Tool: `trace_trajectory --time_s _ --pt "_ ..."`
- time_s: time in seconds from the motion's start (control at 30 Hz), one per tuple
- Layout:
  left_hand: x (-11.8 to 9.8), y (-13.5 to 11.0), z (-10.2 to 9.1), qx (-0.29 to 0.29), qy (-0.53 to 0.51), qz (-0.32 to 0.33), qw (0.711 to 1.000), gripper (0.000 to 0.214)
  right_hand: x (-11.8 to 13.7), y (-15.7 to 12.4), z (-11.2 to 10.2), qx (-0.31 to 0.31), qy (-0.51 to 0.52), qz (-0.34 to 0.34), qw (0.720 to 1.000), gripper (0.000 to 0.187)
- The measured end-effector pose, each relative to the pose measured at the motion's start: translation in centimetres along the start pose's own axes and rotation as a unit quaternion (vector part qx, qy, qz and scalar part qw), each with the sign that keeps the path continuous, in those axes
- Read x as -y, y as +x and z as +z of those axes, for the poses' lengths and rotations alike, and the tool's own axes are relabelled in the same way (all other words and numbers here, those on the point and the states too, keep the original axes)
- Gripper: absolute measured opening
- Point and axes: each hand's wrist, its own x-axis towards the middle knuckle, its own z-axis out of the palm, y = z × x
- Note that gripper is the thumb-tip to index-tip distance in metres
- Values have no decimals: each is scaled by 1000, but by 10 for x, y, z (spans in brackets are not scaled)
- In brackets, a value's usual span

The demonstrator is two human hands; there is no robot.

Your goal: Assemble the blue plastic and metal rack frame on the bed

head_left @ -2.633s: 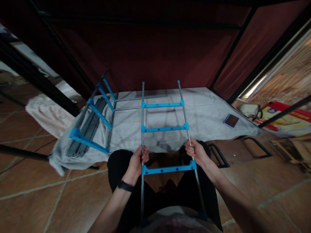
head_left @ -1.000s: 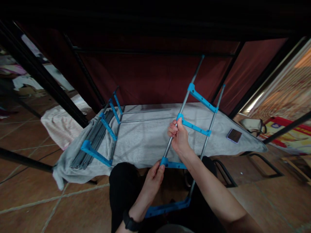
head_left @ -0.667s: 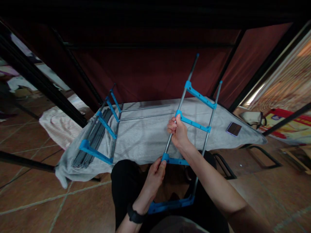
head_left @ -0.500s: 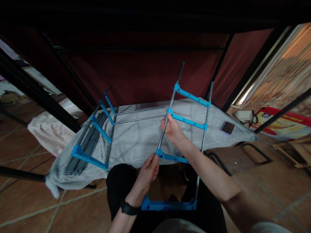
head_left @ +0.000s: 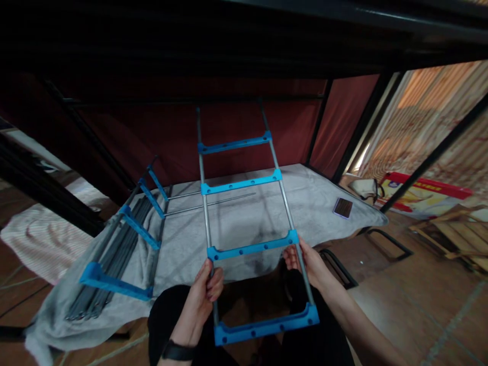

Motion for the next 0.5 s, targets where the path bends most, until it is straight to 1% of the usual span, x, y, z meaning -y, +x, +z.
trace_trajectory --time_s 0.1,0.17,0.2,0.27,0.33,0.37,0.4,0.43,0.5 --pt "15 9 7 -8 38 27 999 52 15 -11 12 -7 10 -61 998 46" --pt "24 15 9 -32 84 46 995 52 29 -12 18 -12 -2 -86 996 42" --pt "26 18 9 -59 109 60 990 50 35 -12 20 -10 -8 -87 996 41" --pt "25 23 8 -140 158 99 972 47 45 -10 24 -3 -26 -83 996 40" --pt "15 28 9 -218 195 161 943 46 51 -9 28 -7 -59 -86 995 42" --pt "6 29 13 -237 207 195 929 45 53 -9 31 -11 -82 -91 992 43" --pt "-4 30 19 -240 216 230 918 43 55 -9 34 -15 -106 -100 989 44" --pt "-15 29 29 -226 219 258 914 42 56 -10 37 -18 -131 -112 985 46" --pt "-37 28 58 -171 200 304 916 40 56 -13 45 -17 -185 -149 971 47"
